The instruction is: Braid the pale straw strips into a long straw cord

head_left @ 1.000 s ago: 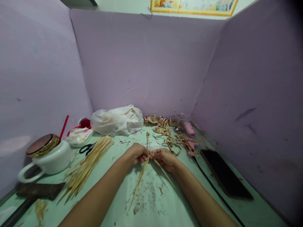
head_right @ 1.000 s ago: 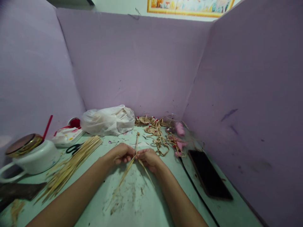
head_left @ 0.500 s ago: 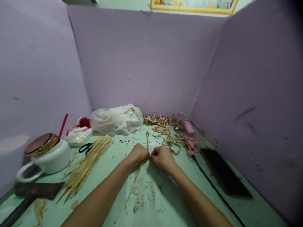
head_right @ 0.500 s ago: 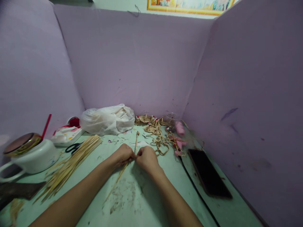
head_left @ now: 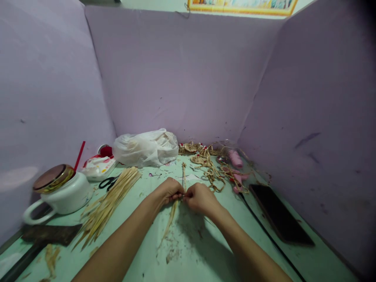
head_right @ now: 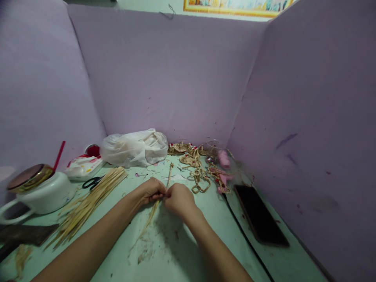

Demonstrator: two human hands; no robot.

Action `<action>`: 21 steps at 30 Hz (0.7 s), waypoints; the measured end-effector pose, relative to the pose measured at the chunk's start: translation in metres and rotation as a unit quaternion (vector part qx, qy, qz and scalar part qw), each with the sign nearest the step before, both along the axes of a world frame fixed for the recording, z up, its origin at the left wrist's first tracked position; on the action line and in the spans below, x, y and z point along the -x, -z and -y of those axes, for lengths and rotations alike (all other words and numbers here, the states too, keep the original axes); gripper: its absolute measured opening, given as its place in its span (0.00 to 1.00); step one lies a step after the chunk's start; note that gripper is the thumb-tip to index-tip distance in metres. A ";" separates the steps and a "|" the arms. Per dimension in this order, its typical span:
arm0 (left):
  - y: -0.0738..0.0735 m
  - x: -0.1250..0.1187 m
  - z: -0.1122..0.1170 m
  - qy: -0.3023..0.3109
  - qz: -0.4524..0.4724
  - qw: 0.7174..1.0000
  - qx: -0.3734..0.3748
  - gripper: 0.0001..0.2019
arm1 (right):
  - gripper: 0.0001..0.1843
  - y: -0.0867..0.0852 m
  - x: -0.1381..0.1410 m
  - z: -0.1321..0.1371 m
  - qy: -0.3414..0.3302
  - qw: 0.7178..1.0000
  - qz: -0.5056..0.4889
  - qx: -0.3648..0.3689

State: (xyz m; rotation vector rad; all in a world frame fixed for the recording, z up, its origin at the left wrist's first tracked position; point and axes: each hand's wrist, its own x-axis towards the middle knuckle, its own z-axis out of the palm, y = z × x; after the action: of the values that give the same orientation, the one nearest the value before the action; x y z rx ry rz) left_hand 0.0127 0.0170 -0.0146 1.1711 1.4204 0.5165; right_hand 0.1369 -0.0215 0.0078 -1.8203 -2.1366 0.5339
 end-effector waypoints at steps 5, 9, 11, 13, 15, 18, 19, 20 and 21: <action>0.003 0.005 -0.004 0.046 0.033 0.998 0.024 0.06 | 0.08 0.003 -0.022 -0.019 0.088 0.988 -0.123 0.021; 0.002 0.005 -0.004 0.056 0.037 0.998 0.012 0.06 | 0.07 0.014 -0.017 -0.020 0.096 0.942 -0.290 0.139; 0.004 0.006 -0.005 0.058 0.033 0.998 0.005 0.05 | 0.08 0.018 -0.011 -0.018 0.065 0.910 -0.358 0.196; 0.007 0.006 -0.006 0.059 0.031 0.998 0.007 0.04 | 0.07 0.021 -0.007 -0.016 0.048 0.901 -0.376 0.213; 0.006 0.005 -0.005 0.058 0.028 0.998 0.011 0.03 | 0.06 0.024 -0.008 -0.017 0.054 0.911 -0.355 0.203; 0.000 0.000 0.000 0.047 0.000 0.999 -0.007 0.04 | 0.06 0.026 -0.015 -0.021 0.057 0.937 -0.288 0.188; -0.003 -0.002 0.002 0.042 -0.019 0.999 -0.012 0.05 | 0.06 0.026 -0.019 -0.021 0.052 0.948 -0.255 0.182; -0.006 -0.004 0.005 0.036 -0.038 0.998 -0.019 0.06 | 0.06 0.024 -0.023 -0.021 0.050 0.959 -0.221 0.168; -0.007 -0.006 0.007 0.035 -0.057 0.998 -0.021 0.07 | 0.06 0.021 -0.026 -0.020 0.049 0.971 -0.184 0.142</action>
State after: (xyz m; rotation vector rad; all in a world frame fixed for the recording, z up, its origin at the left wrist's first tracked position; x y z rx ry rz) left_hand 0.0191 0.0099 -0.0074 1.2969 1.4646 0.4381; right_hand 0.1634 -0.0016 -0.0129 -1.7811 -1.7849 1.1046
